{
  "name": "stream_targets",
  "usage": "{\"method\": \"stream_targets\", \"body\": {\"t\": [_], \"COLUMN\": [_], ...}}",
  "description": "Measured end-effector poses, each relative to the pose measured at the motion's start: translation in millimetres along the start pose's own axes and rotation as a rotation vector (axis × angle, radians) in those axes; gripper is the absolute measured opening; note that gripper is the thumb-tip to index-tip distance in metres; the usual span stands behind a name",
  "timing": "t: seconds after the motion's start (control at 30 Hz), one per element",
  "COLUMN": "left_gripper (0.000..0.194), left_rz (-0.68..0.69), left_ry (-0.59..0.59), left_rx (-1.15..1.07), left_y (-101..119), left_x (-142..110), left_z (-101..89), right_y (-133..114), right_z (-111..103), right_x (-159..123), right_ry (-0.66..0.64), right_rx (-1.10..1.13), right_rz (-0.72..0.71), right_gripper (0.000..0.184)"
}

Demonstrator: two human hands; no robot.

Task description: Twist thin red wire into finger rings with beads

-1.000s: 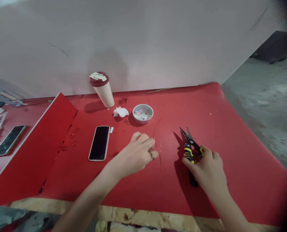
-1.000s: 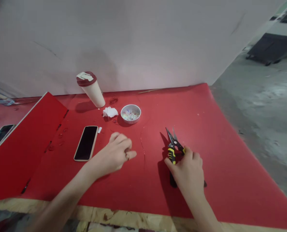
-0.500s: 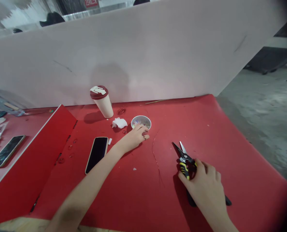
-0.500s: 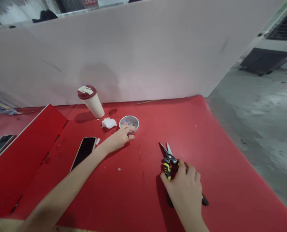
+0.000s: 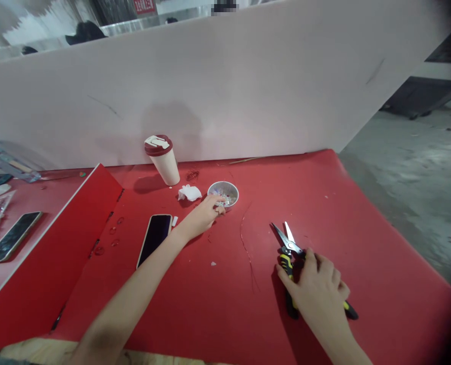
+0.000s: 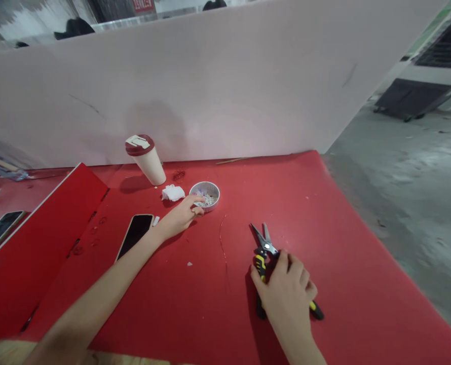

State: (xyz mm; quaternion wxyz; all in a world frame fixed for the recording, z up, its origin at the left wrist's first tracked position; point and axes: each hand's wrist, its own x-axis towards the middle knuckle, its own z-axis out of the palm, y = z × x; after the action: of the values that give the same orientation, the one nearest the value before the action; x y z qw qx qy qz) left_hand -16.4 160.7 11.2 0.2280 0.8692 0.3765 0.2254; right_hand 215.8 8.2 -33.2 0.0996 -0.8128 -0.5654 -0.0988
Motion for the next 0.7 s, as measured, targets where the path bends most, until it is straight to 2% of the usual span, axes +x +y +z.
{"method": "stream_targets", "body": {"t": [0.13,0.27,0.4,0.53,0.6,0.63,0.7], "left_gripper": [0.023,0.031,0.033,0.025,0.029,0.028,0.028], "left_rz": [0.013,-0.056,-0.146,-0.281,-0.332,-0.351,-0.342], "left_ry": [0.028,0.08,0.24,0.436,0.509,0.518,0.501], "left_rx": [0.075,0.065,0.021,0.01,-0.004,-0.036,-0.082], "left_y": [-7.4,-11.0,-14.6,-8.0,2.9,9.6,23.2], "left_x": [-7.1,-19.6,-28.0,-19.9,-24.9,-36.9,-89.1], "left_z": [-4.8,-6.4,-9.8,-26.4,-28.8,-24.1,0.5], "right_y": [0.2,-0.3,-0.3,-9.4,-22.6,-31.6,-52.2], "right_z": [0.8,3.8,4.3,-13.3,-23.6,-26.7,-27.5], "right_x": [-0.7,-1.3,-1.7,3.5,10.9,15.8,26.9], "right_ry": [0.006,0.015,0.038,0.189,0.125,0.039,-0.17], "right_rx": [-0.012,-0.001,0.033,0.208,0.369,0.443,0.482], "right_rz": [-0.004,-0.01,-0.002,-0.02,-0.135,-0.183,-0.231], "right_gripper": [0.06,0.059,0.06,0.046,0.032,0.027,0.023]}}
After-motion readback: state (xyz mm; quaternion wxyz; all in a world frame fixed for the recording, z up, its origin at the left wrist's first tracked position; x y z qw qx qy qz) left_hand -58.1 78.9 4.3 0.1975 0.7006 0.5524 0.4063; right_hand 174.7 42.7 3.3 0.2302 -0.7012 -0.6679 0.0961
